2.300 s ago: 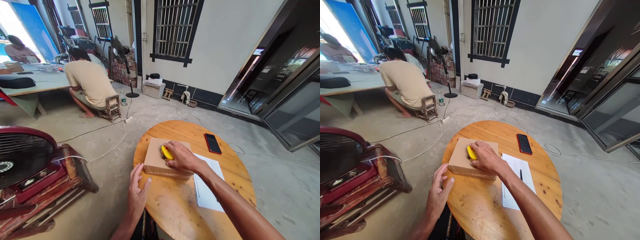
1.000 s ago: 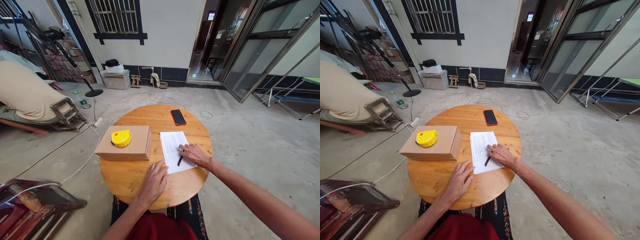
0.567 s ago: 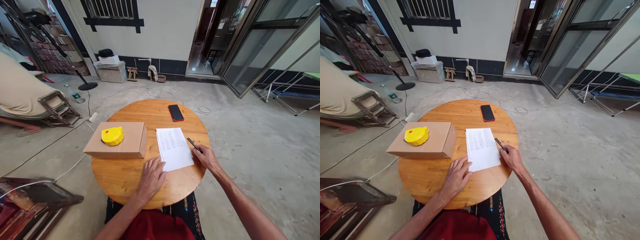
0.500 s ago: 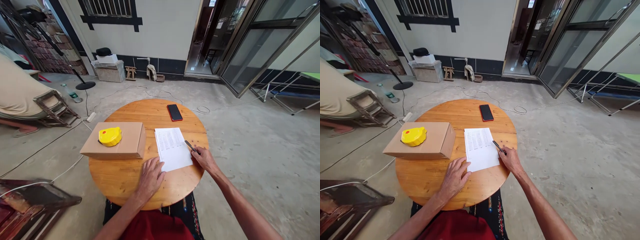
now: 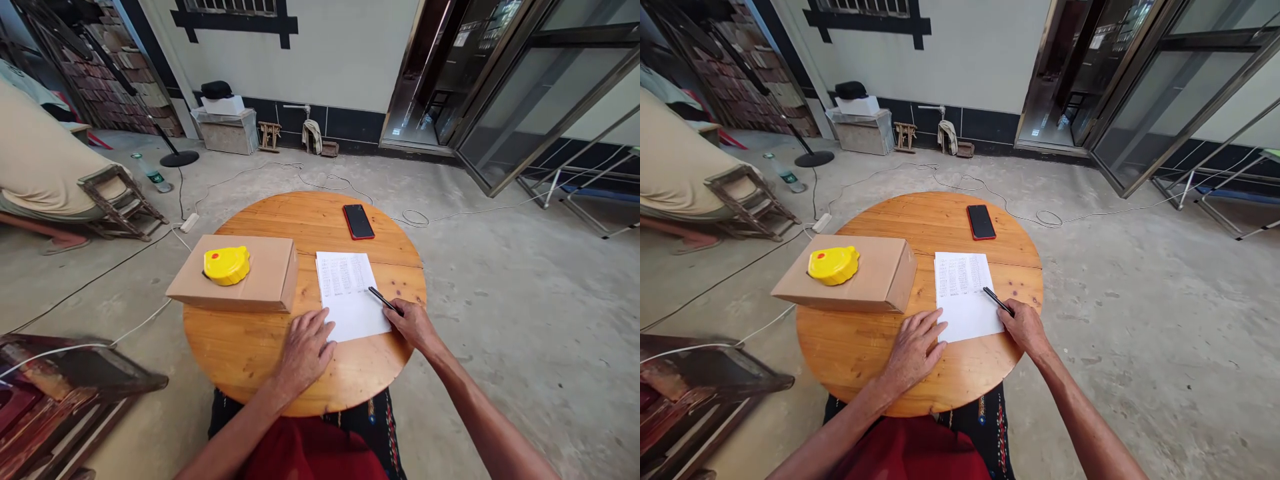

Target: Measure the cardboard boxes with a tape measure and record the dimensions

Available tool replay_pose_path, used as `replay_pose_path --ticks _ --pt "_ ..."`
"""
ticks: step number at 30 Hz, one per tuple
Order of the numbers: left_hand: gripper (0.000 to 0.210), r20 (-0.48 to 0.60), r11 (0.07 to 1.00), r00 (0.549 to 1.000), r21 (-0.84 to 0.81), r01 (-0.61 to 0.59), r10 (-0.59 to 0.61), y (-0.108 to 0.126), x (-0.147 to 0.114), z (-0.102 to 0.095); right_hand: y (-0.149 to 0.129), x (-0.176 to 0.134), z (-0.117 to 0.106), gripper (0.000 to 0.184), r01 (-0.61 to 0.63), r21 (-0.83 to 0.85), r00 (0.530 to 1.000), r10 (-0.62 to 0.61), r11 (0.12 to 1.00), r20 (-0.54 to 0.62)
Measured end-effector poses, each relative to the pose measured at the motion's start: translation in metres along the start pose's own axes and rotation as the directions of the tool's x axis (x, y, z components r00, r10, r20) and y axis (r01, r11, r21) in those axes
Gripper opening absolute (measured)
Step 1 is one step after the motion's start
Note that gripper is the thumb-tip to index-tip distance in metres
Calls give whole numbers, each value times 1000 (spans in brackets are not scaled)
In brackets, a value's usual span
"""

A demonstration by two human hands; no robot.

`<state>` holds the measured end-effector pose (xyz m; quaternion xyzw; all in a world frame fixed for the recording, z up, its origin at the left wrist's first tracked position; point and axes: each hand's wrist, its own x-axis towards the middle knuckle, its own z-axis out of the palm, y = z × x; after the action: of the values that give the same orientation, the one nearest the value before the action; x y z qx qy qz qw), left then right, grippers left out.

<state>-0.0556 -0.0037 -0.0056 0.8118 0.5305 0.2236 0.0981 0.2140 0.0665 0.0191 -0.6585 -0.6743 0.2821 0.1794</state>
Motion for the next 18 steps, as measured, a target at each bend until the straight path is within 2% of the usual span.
replay_pose_path --ticks 2,4,7,10,12,14,18 --pt "32 -8 1000 1000 -9 -1 1 1 0 -1 -4 -3 -5 34 -10 28 999 11 1000 -37" --pt "33 -16 1000 1000 -14 4 -4 1 1 -1 -12 -7 -13 39 -9 124 992 24 992 -125" --pt "32 -17 1000 1000 -24 7 -8 2 1 -2 -30 -15 -26 40 61 265 952 23 962 -305" --pt "31 -17 999 1000 -38 19 -20 3 2 -3 -47 -21 -21 39 123 358 914 35 925 -404" --pt "31 -18 998 999 -55 31 -32 3 2 -4 -55 -21 -5 35 172 458 924 18 872 -382" --pt "31 -14 996 999 -80 43 -44 3 2 -5 -62 -20 14 29 217 558 949 -40 801 -311" --pt "22 -5 992 998 -112 62 -63 2 5 -7 -74 -13 46 21 210 703 976 -98 680 -197"
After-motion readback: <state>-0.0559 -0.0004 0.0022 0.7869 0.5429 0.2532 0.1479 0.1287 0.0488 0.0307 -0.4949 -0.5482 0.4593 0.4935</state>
